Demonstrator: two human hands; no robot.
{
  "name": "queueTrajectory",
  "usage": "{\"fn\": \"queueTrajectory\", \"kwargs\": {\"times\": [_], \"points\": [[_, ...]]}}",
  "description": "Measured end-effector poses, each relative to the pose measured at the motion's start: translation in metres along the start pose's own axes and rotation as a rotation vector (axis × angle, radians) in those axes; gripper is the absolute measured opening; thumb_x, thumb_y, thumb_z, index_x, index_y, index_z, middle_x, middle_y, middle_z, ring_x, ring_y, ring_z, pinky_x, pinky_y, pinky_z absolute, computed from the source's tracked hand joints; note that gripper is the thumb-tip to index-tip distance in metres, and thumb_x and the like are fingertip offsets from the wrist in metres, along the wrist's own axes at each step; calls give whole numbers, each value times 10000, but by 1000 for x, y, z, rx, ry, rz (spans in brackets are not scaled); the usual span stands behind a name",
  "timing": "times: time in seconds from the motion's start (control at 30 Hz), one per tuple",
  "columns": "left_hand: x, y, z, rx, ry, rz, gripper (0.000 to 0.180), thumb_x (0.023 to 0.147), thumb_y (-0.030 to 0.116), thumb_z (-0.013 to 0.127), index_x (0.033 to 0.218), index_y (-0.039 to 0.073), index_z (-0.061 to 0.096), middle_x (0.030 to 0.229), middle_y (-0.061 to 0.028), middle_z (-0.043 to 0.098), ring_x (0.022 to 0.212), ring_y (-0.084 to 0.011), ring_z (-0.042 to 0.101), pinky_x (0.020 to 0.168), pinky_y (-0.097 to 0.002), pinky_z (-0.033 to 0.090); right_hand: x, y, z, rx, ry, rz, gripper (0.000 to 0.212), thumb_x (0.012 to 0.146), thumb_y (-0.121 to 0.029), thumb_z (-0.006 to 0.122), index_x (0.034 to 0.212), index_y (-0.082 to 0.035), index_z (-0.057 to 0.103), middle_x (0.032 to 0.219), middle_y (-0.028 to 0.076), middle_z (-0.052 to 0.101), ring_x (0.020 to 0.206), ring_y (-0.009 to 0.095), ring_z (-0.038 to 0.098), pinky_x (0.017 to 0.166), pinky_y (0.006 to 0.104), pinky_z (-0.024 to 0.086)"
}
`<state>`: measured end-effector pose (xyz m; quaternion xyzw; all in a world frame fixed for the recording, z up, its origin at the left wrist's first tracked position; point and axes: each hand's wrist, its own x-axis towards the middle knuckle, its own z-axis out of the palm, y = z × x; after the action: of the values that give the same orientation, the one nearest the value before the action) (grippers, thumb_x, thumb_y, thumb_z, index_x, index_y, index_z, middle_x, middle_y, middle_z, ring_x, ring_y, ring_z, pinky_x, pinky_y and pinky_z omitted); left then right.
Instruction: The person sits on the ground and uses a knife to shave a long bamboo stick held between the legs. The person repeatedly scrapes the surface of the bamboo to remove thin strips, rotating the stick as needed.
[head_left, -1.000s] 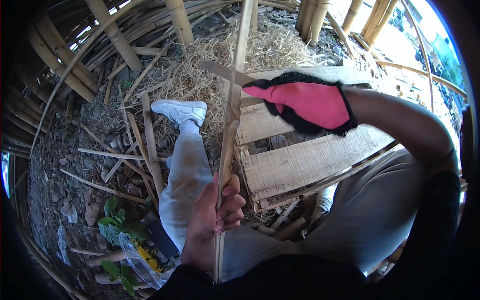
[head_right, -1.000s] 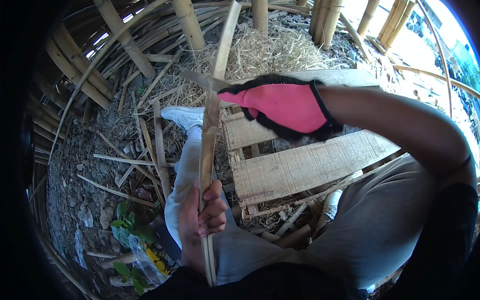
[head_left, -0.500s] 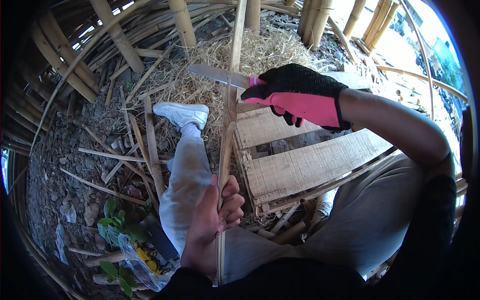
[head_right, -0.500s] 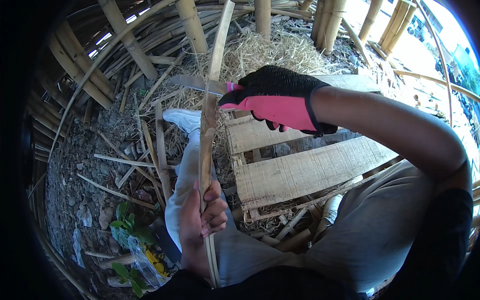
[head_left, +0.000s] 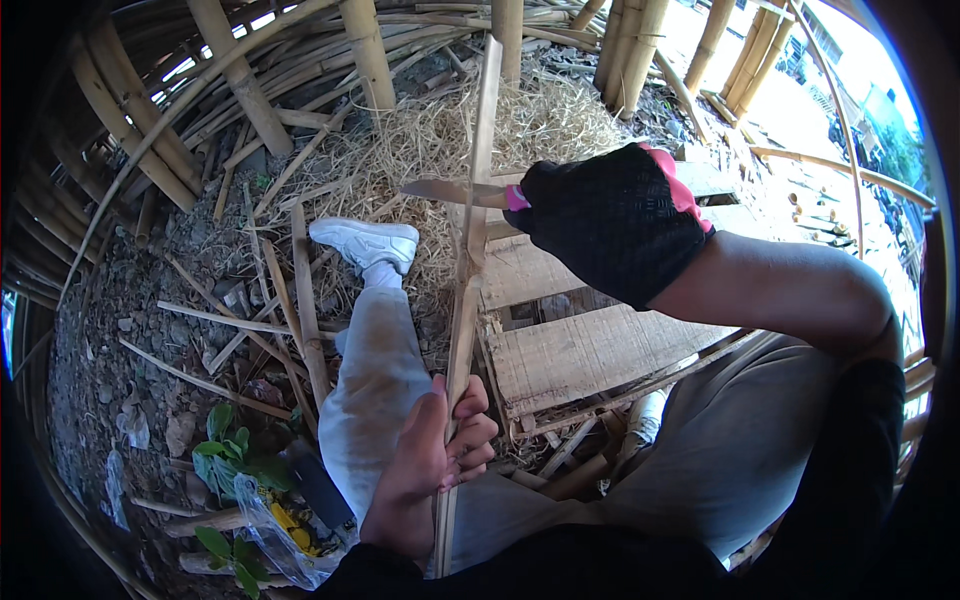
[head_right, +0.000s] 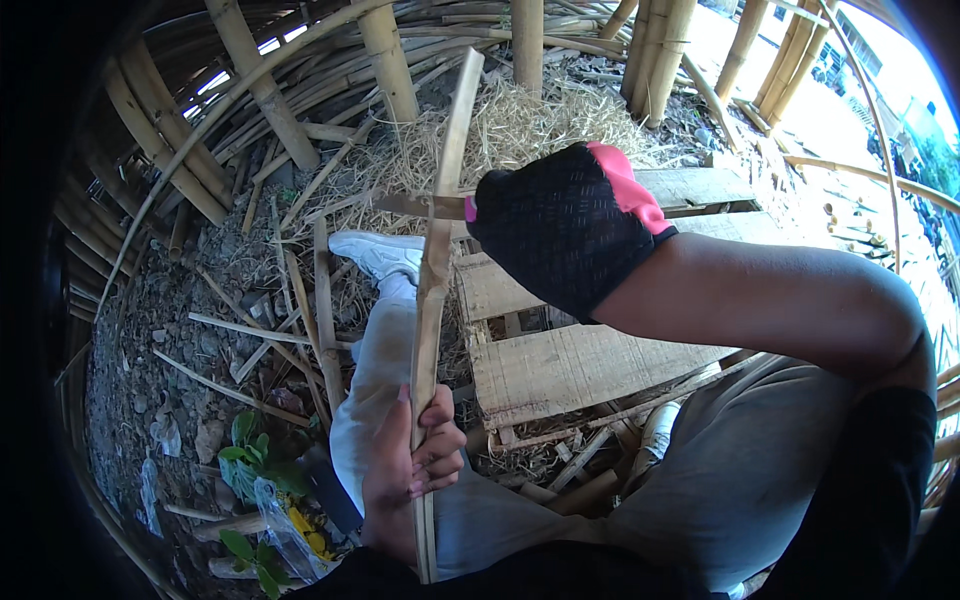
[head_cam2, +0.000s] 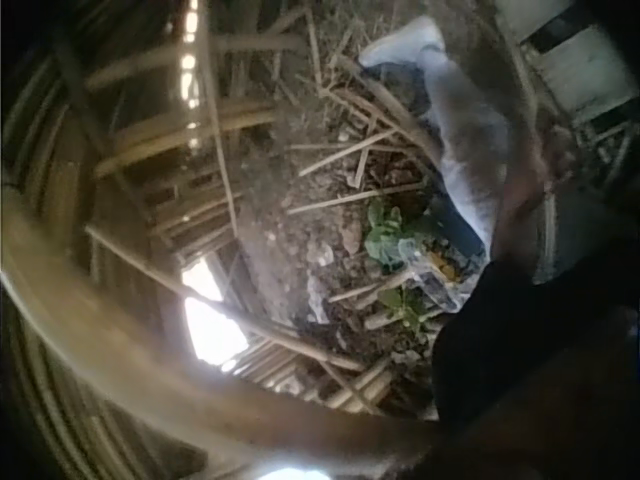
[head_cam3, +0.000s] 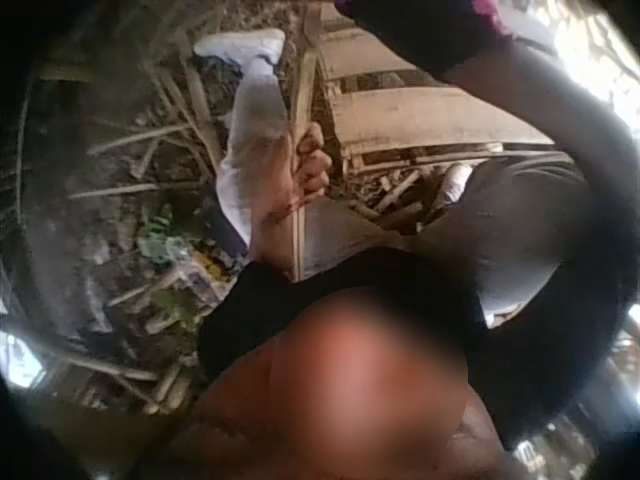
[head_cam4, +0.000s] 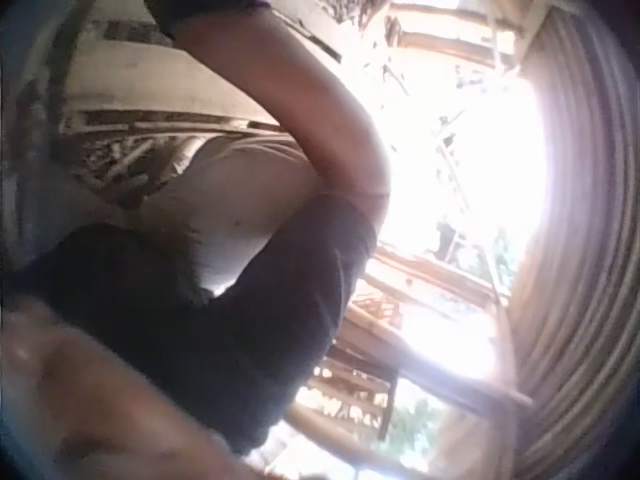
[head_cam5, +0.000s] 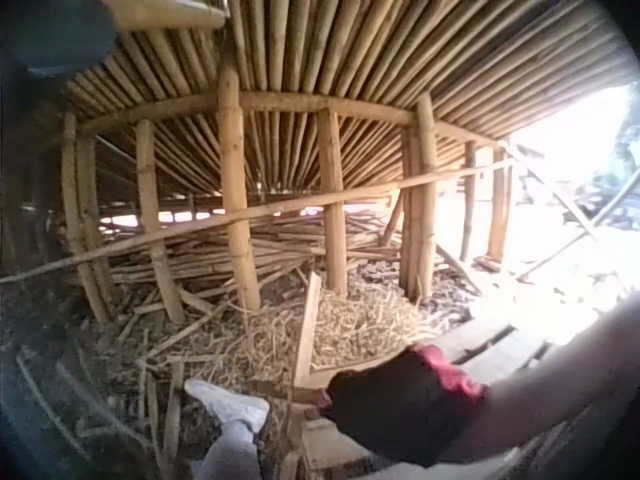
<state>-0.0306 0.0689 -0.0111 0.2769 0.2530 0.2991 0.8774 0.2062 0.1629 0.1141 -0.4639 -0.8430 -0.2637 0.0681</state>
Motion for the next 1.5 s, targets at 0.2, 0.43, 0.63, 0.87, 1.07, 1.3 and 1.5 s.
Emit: {"fn": "queueTrajectory", "kwargs": {"times": [0.2,0.43,0.63,0.87,1.07,1.3,1.5], "points": [[9,1,6,19,66,-36,498,1077,603,258,887,153,353,552,52,277,370,-49,236,331,-208,201,11,14,2,269,-557,70,350,1046,-362,475,1065,-98,703,913,157,715,886,336,708,800,450,569],[5,5,7,44,102,44,478,1084,583,275,884,158,364,550,58,269,377,-45,222,343,-209,197,12,29,13,478,-313,50,344,1049,-230,487,1349,-130,624,1153,153,700,991,298,686,832,397,574],[6,4,3,42,67,68,503,1073,612,282,880,156,367,539,56,272,374,-46,227,345,-207,198,16,40,6,1353,-389,631,310,992,-228,628,1248,-64,689,924,35,666,723,110,586,645,262,503],[7,3,4,87,65,91,514,1069,619,285,877,148,360,539,54,270,376,-46,236,346,-207,204,22,47,-8,1388,-693,600,293,991,-225,594,1215,-69,698,793,-15,613,636,65,526,564,223,430],[4,1,0,47,9,63,539,1053,652,290,874,148,354,547,51,272,381,-50,237,357,-212,209,22,15,-13,1230,-525,628,237,1008,-292,570,970,-84,676,639,-66,478,509,39,403,460,237,334],[2,-1,4,61,32,28,547,1045,669,294,872,153,354,559,54,269,390,-50,223,363,-220,208,33,38,-6,1395,-583,733,200,989,-277,575,880,-110,595,620,-94,438,440,37,358,398,248,299],[1,2,2,78,71,51,543,1044,670,294,875,157,356,562,53,266,392,-52,218,360,-223,209,32,24,-11,1267,-730,736,482,968,-581,606,838,-118,586,603,-62,406,481,76,364,436,292,295]]}}
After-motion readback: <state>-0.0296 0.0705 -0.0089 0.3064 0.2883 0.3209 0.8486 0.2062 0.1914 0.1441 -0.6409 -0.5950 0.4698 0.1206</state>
